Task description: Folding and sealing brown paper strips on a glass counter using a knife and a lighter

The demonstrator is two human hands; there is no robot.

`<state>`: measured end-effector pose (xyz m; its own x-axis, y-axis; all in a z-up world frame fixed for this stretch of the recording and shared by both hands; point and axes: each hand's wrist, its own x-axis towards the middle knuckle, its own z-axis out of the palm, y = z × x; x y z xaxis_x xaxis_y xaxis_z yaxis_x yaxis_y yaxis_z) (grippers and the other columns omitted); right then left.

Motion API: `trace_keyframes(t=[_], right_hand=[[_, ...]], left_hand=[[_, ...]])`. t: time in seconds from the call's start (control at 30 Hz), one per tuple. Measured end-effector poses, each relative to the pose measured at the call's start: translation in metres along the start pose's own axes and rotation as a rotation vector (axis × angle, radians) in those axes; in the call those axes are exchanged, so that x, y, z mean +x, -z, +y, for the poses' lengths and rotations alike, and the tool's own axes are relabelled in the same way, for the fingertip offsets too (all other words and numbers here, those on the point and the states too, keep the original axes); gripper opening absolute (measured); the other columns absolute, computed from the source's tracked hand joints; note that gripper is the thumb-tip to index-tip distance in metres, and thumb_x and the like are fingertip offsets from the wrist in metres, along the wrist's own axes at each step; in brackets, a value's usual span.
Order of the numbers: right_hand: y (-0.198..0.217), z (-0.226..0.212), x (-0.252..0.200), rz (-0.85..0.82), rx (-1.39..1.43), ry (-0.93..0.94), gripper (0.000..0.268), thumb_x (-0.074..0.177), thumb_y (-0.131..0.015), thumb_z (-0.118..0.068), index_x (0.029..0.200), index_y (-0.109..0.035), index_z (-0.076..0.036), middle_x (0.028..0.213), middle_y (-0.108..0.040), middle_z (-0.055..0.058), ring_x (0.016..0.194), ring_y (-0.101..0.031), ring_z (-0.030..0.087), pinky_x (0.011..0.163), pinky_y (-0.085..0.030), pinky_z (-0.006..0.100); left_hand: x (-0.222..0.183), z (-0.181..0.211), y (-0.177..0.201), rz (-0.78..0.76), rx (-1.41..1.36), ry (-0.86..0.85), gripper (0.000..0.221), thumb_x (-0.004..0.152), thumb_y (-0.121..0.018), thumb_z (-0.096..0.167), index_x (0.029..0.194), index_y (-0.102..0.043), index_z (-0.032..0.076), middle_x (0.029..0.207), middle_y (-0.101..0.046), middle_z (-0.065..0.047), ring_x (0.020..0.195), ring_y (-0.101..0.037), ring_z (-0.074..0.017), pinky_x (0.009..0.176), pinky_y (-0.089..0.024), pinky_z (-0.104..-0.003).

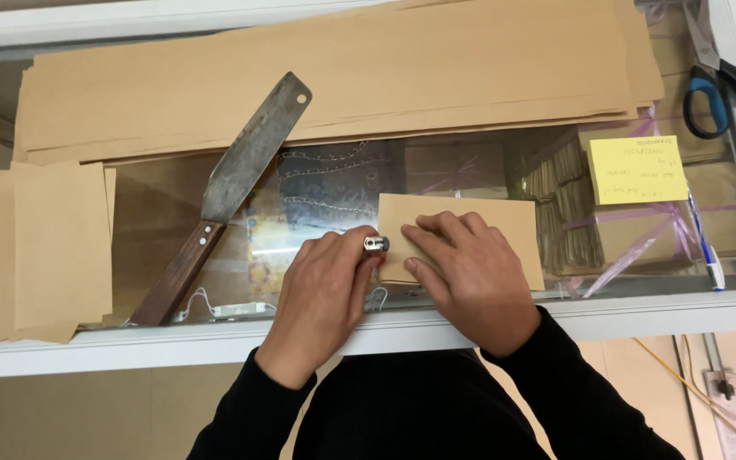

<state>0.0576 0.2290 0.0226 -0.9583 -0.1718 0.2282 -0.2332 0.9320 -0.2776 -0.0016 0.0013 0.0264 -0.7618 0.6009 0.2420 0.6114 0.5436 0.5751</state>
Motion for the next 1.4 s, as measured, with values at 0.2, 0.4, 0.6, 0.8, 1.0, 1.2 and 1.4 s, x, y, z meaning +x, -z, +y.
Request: trace_keyframes(t=[0.2,0.4,0.6,0.8,1.0,1.2,1.4], right_hand=[[0.000,0.000,-0.001,-0.050,0.016,-0.049,0.044,0.107,-0.069,-0.041,0.144,-0.077,-0.018,0.136,-0.073,0.004,0.115,-0.065,0.032,0.091,-0.054,0.050],[0.002,0.002,-0.005,-0.117,0.065,-0.077,0.051,0.108,-0.064,-0.045,0.150,-0.073,-0.018,0.147,-0.068,0.007,0.122,-0.063,0.034,0.096,-0.052,0.052],[0.010,0.022,-0.012,-0.048,0.346,0.017,0.058,0.109,-0.068,-0.037,0.159,-0.063,-0.006,0.164,-0.062,0.017,0.149,-0.058,0.036,0.128,-0.042,0.049],[0.030,0.055,-0.011,-0.018,0.054,-0.079,0.074,0.101,-0.079,-0.043,0.163,-0.059,-0.008,0.160,-0.060,0.016,0.145,-0.051,0.040,0.123,-0.043,0.054],[0.035,0.074,0.004,-0.332,-0.251,-0.309,0.095,0.088,-0.075,-0.080,0.165,-0.054,-0.028,0.151,-0.057,0.010,0.132,-0.059,0.040,0.100,-0.051,0.061],[0.031,0.072,0.009,-0.398,-0.266,-0.418,0.097,0.086,-0.068,-0.089,0.165,-0.052,-0.033,0.128,-0.062,0.012,0.126,-0.058,0.039,0.101,-0.047,0.059],[0.026,0.062,0.011,-0.307,-0.208,-0.449,0.084,0.094,-0.063,-0.083,0.156,-0.057,-0.027,0.131,-0.071,0.013,0.126,-0.065,0.041,0.100,-0.048,0.061]], left_hand=[[-0.016,0.006,0.000,0.024,0.031,-0.066,0.016,0.116,-0.062,0.015,0.131,-0.064,0.010,0.098,-0.069,-0.009,0.092,-0.066,-0.0310,0.090,-0.049,-0.043],[-0.028,0.012,0.004,0.007,0.023,-0.087,0.017,0.116,-0.062,0.015,0.131,-0.063,0.008,0.098,-0.068,-0.010,0.090,-0.065,-0.0316,0.089,-0.049,-0.043],[-0.034,-0.006,0.009,-0.058,-0.102,0.021,0.044,0.113,-0.066,0.026,0.151,-0.058,0.004,0.110,-0.080,-0.012,0.099,-0.070,-0.0341,0.091,-0.052,-0.050],[-0.027,-0.032,0.031,0.017,-0.113,0.412,0.057,0.099,-0.077,0.026,0.152,-0.062,0.016,0.096,-0.078,-0.005,0.105,-0.070,-0.0293,0.097,-0.051,-0.046],[-0.026,-0.057,0.023,0.064,0.108,0.341,0.055,0.096,-0.073,0.040,0.148,-0.071,0.021,0.110,-0.069,-0.004,0.113,-0.057,-0.0337,0.097,-0.046,-0.053],[-0.028,-0.069,0.015,0.141,0.201,0.297,0.061,0.102,-0.071,0.040,0.159,-0.068,0.017,0.120,-0.060,-0.013,0.117,-0.054,-0.0361,0.094,-0.047,-0.055],[0.003,-0.014,-0.013,0.265,0.219,0.103,0.052,0.104,-0.075,0.035,0.150,-0.067,0.011,0.135,-0.068,-0.016,0.120,-0.060,-0.0398,0.092,-0.049,-0.055]])
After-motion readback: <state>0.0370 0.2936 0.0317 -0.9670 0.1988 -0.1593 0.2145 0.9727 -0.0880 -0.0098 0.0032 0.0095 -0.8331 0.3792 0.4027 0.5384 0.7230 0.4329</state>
